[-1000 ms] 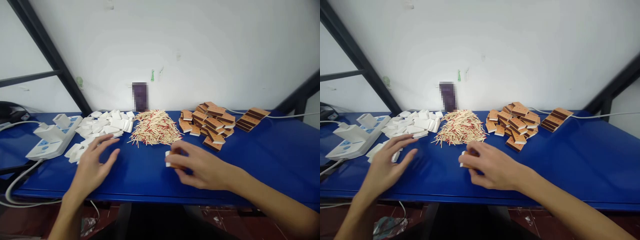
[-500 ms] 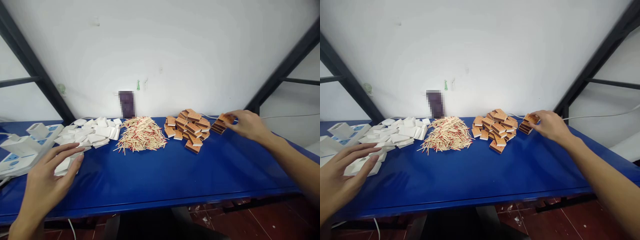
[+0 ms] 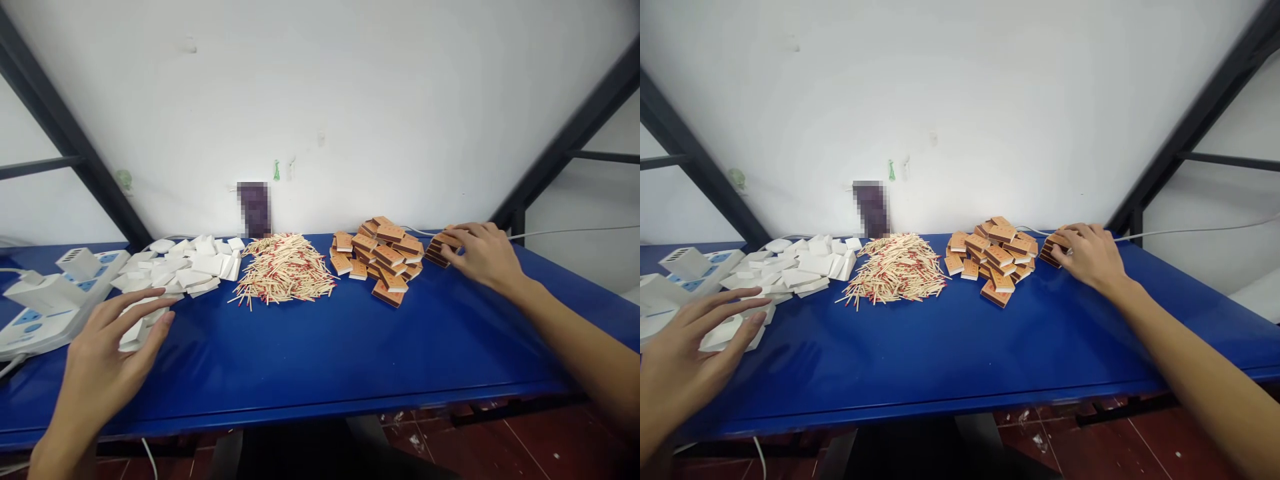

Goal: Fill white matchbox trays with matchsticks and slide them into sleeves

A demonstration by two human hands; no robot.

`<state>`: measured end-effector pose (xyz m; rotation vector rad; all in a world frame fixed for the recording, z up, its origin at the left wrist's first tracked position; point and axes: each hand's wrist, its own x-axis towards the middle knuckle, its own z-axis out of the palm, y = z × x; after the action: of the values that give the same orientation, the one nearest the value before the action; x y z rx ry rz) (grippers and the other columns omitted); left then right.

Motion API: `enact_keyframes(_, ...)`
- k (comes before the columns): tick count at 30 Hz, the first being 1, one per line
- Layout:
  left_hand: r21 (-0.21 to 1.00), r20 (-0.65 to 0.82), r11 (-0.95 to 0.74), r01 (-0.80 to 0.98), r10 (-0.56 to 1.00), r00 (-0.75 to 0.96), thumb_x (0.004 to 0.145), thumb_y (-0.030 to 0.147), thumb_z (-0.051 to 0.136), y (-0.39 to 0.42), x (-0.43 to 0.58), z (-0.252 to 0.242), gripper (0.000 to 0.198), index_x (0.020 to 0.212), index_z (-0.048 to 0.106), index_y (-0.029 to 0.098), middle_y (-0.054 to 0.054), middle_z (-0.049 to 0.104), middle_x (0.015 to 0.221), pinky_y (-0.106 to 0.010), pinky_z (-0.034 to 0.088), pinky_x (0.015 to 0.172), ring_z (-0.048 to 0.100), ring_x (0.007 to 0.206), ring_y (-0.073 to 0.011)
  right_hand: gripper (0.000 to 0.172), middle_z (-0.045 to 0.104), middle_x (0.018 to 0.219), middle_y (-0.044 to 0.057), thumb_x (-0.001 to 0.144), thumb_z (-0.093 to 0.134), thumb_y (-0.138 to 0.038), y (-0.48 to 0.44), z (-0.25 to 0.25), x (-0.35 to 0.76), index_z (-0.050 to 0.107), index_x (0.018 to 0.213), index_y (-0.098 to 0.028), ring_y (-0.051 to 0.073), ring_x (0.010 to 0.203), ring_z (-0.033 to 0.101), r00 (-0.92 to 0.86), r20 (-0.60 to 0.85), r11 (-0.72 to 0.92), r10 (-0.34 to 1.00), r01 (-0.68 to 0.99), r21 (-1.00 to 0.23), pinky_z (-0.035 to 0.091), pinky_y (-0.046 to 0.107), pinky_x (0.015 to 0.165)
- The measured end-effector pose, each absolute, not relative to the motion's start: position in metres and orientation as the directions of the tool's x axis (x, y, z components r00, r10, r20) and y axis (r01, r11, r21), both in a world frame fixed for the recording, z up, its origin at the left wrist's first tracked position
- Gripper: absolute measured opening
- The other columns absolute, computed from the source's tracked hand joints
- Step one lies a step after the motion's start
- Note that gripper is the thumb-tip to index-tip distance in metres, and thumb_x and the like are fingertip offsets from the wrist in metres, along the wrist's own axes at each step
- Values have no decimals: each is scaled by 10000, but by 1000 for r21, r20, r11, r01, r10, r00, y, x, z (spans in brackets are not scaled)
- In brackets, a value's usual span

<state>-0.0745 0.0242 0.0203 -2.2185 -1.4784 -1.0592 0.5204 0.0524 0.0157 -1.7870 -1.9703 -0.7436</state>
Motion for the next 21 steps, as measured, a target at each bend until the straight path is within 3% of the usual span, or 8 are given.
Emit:
enact_keyframes(2, 161, 695, -443, 882, 685, 217, 935, 397, 547, 25, -75, 20, 183, 1034, 654, 287, -19, 650, 1135, -420, 451, 1011, 604, 1104, -268, 85, 630, 1022, 160, 881, 489, -202, 44, 16, 510, 572, 894, -219, 303, 926, 538, -130, 646, 83, 752, 991, 103, 398, 439, 814)
enact_keyframes(9, 146, 703, -399, 905, 686, 190, 947, 429, 504, 29, -82, 17, 276, 1052, 669, 233, -54, 655, 1144, -442, 440, 1019, 592, 1112, -274, 234, 567, 722, 54, 775, 387, -37, 7, 9, 456, 370, 682, -251, 219, 718, 503, -298, 677, 342, 673, 937, 73, 424, 369, 711)
enact_keyframes(13, 27, 658, -229, 973, 737, 155, 950, 507, 441, 30, -100, 10, 409, 1079, 703, 221, -124, 593, 1255, -563, 388, 1023, 499, 1219, -377, 246, 580, 742, 47, 800, 388, -24, -10, -5, 431, 466, 685, -227, 184, 660, 489, -449, 612, 507, 651, 857, 90, 417, 326, 625)
enact_keyframes(15, -20, 614, -157, 987, 777, 136, 950, 517, 440, 28, -110, 8, 422, 1101, 709, 228, -147, 554, 1307, -612, 386, 981, 449, 1248, -434, 267, 638, 852, 62, 859, 389, -39, -16, -13, 422, 577, 780, -212, 181, 715, 562, -465, 575, 508, 673, 856, 98, 463, 323, 663)
enact_keyframes(17, -42, 571, -131, 991, 811, 131, 943, 532, 449, 25, -120, 10, 438, 1109, 708, 220, -157, 555, 1298, -609, 398, 950, 456, 1226, -447, 279, 677, 1019, 83, 901, 415, -94, -20, -22, 415, 651, 1001, -204, 210, 889, 638, -465, 561, 500, 685, 860, 102, 513, 347, 785)
enact_keyframes(21, 58, 405, -137, 989, 909, 102, 889, 621, 465, 17, -132, 18, 506, 1061, 713, 214, -107, 659, 1001, -440, 477, 819, 616, 941, -330, 413, 662, 1197, 94, 951, 428, -224, -22, -35, 409, 542, 1348, -218, 252, 1025, 655, -402, 510, 430, 761, 900, 69, 545, 386, 857)
